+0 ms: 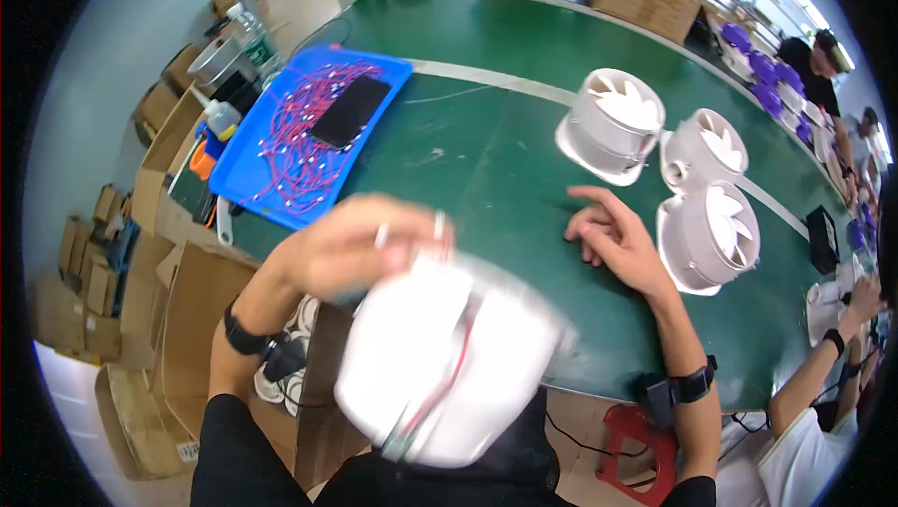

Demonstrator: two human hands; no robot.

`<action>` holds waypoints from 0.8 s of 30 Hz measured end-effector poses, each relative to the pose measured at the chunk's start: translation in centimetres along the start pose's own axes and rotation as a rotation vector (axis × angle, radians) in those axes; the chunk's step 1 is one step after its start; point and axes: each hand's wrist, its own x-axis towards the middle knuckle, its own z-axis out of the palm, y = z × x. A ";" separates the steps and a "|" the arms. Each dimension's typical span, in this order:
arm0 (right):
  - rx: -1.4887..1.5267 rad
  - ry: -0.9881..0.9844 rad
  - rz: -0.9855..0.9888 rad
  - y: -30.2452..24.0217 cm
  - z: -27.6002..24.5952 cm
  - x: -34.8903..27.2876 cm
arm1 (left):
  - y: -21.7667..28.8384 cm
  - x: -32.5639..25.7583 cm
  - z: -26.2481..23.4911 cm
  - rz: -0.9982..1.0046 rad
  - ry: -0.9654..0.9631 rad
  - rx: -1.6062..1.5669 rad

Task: The person assembles white fan units at a green workbench. They pick up fan housings and blades, align and snap the parts together, and place the completed units into a cardboard box. The process is repeated for several units.

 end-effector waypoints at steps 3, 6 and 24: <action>-0.168 0.036 -0.069 0.2 -0.2 -0.4 | -3.2 6.4 -0.1 0.066 0.276 -0.535; -0.255 0.086 -0.106 0.6 -0.8 -0.7 | -7.9 11.4 -0.6 0.052 0.370 -0.777; 0.295 0.025 0.096 0.2 -1.8 -0.3 | -12.1 10.6 0.4 0.082 0.508 0.381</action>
